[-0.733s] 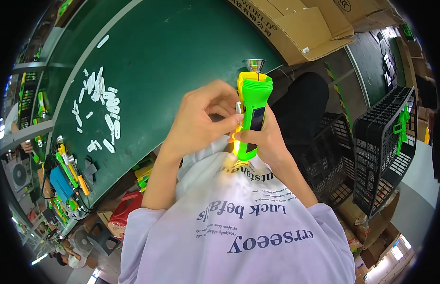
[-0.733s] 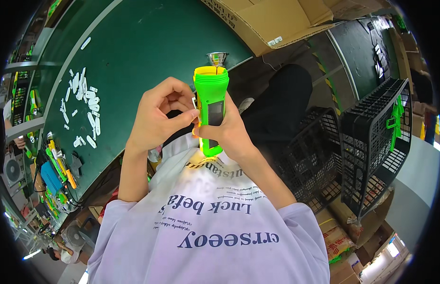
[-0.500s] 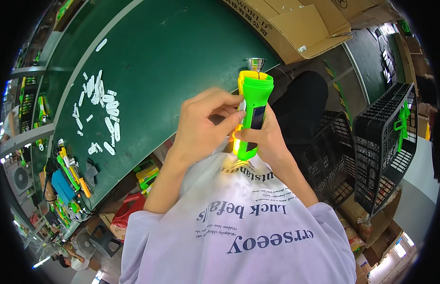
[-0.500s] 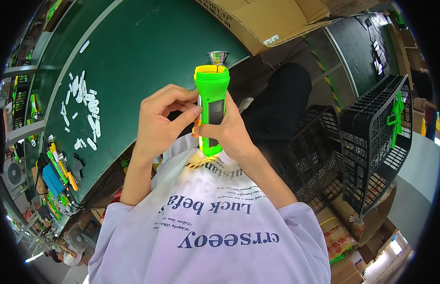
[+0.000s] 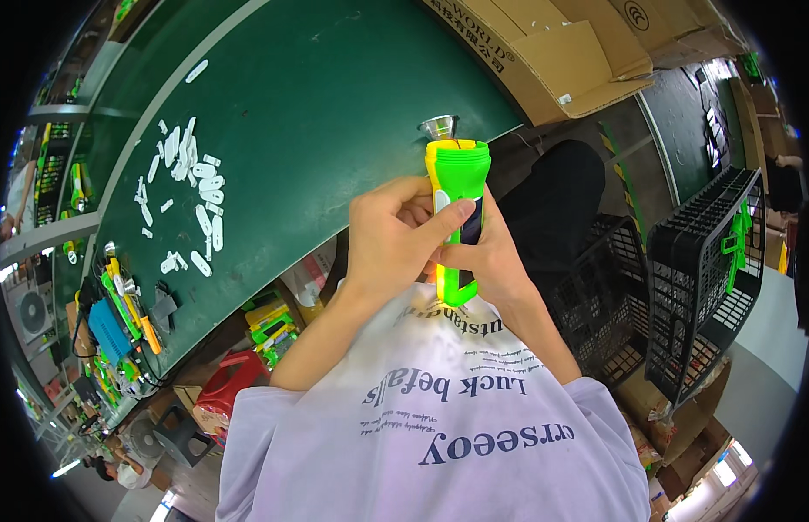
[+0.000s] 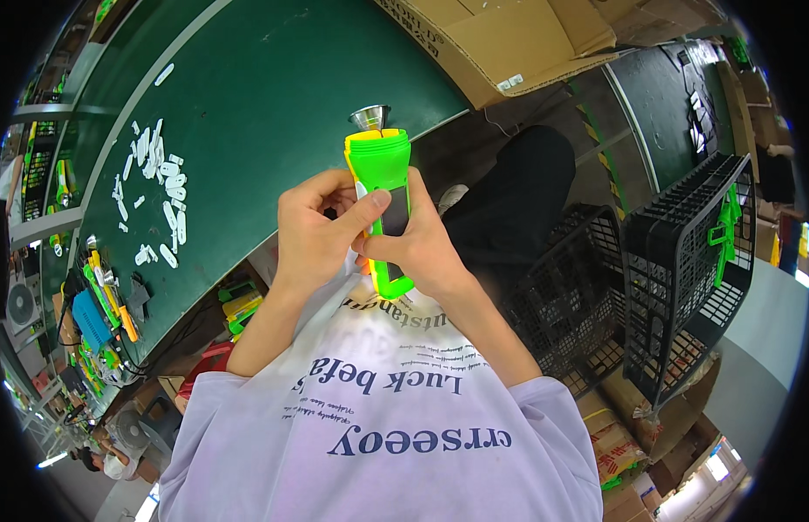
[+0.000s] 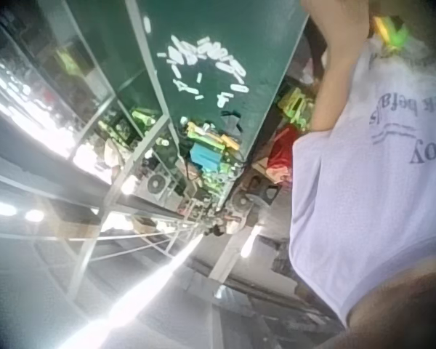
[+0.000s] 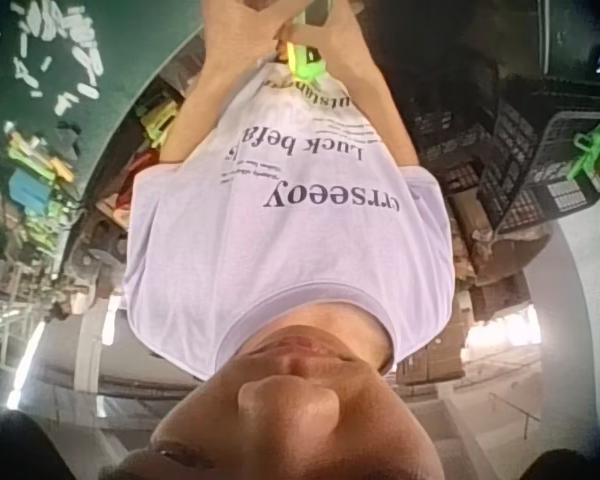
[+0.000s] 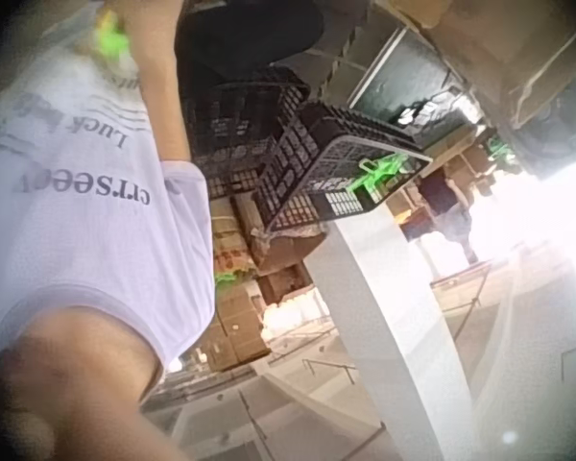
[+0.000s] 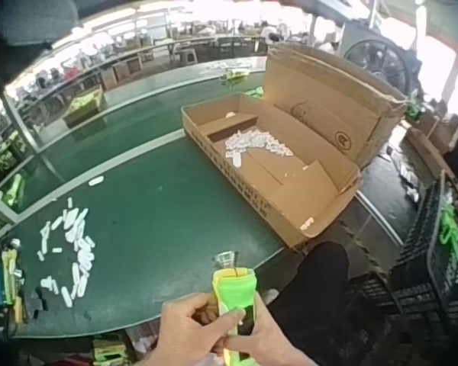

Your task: The person assembles a handheld plastic flashlight by hand, fitting internal components like a reflector and switch assembly into a plastic casing and then securing the external plastic shell.

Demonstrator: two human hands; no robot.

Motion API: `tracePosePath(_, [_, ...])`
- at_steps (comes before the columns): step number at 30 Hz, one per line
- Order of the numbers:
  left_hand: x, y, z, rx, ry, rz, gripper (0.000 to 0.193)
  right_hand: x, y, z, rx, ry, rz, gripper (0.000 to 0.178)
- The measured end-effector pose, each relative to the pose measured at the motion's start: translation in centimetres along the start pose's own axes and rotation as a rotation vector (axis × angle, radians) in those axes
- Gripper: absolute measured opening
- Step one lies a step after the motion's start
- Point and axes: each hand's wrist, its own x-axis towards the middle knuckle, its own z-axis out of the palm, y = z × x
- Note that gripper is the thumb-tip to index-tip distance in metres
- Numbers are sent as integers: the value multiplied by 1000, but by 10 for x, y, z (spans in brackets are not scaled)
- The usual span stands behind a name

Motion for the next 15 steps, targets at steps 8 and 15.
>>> tracePosePath(8, [-1, -1, 7, 127, 188, 58, 26, -4, 17, 2, -389, 161, -10, 37])
tracePosePath(15, [1, 0, 12, -50, 236, 248, 44, -3, 23, 1, -748, 173, -370, 40])
